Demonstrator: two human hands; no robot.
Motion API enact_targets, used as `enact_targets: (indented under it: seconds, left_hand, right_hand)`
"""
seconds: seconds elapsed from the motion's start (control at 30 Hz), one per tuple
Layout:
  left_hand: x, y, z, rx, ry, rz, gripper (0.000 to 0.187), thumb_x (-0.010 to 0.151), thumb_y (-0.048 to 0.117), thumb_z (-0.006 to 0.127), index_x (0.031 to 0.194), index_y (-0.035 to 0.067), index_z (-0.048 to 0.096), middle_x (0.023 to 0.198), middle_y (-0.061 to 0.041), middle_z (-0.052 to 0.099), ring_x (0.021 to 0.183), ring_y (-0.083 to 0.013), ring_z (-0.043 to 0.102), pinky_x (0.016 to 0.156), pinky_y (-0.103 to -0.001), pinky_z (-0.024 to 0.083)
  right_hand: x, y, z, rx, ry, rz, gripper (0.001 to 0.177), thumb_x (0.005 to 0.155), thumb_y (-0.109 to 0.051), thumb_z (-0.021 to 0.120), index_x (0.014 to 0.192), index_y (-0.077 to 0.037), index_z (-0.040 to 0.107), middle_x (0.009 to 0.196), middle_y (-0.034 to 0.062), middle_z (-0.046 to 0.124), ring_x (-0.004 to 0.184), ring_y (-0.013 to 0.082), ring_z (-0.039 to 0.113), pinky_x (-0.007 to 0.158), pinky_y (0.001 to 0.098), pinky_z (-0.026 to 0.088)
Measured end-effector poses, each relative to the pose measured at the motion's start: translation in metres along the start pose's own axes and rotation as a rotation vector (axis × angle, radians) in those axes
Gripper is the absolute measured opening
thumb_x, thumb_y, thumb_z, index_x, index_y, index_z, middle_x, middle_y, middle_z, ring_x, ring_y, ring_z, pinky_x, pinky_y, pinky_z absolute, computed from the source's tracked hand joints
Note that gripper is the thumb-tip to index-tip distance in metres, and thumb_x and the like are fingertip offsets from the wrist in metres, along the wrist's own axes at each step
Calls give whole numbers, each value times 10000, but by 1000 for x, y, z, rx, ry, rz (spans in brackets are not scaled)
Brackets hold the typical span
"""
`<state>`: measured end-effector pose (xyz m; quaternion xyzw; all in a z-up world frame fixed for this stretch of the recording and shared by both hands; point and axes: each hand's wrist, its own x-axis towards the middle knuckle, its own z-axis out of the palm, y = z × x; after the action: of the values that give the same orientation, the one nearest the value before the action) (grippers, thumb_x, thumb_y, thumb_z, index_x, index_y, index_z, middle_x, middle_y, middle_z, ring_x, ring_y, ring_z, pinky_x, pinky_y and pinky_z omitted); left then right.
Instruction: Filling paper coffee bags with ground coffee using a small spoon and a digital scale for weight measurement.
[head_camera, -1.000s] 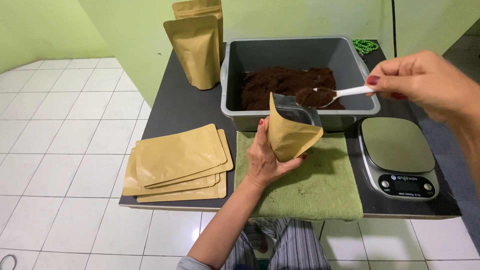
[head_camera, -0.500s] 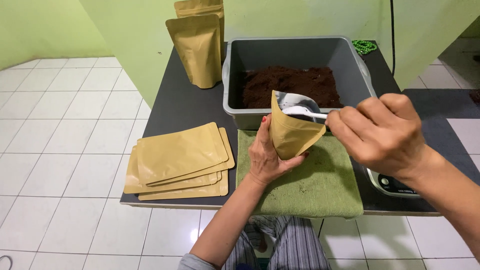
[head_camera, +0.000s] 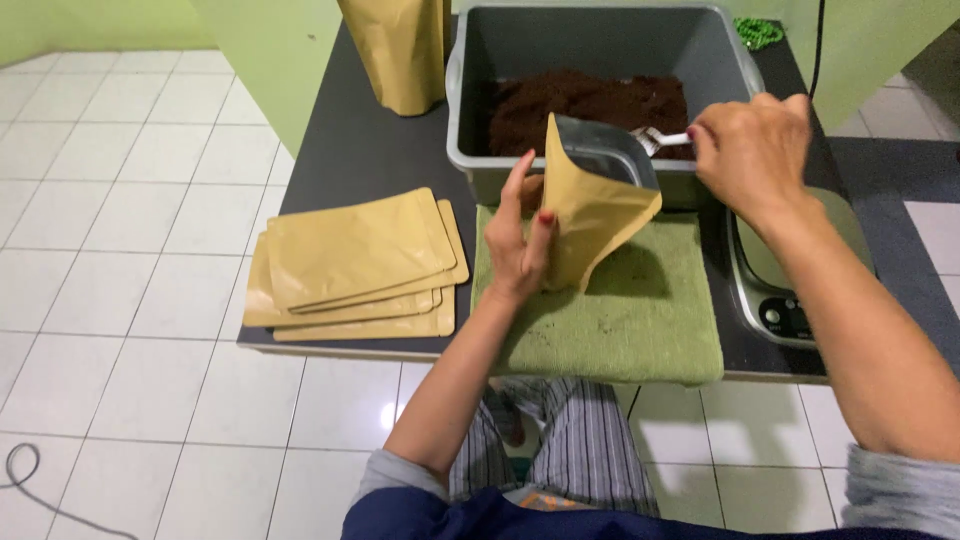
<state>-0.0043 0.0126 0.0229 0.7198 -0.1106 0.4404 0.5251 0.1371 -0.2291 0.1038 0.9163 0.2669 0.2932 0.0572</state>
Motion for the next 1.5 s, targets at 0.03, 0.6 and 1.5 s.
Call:
enact_targets:
  seconds: [0.03, 0.6, 1.5]
  left_hand:
    - [-1, 0, -2, 2, -1, -7, 582, 1121, 497, 388, 1540, 94, 372, 1195, -170, 734, 979, -245, 747, 843, -329, 615]
    - [-8, -59, -40, -222, -251, -406, 155, 959, 120, 742, 1113, 127, 757, 948, -57, 779, 908, -165, 737, 724, -349, 635]
    - [-48, 20, -34, 205, -186, -268, 62, 943, 64, 716, 964, 99, 762, 794, -95, 756, 791, -339, 745, 705, -421, 594]
  right_hand:
    - [-5, -4, -4, 3, -6, -2, 129, 1058, -155, 759, 946, -197, 808, 602, -19, 651, 556, 126, 444, 757, 327, 378]
    - [-122, -162, -27, 1076, 288, 300, 64, 971, -80, 765, 983, -27, 732, 823, 107, 708, 720, 244, 673, 690, 337, 530]
    - [-140, -129, 15, 1075, 277, 486, 148, 846, 89, 727, 837, -59, 729, 704, 107, 653, 665, 250, 624, 651, 371, 480]
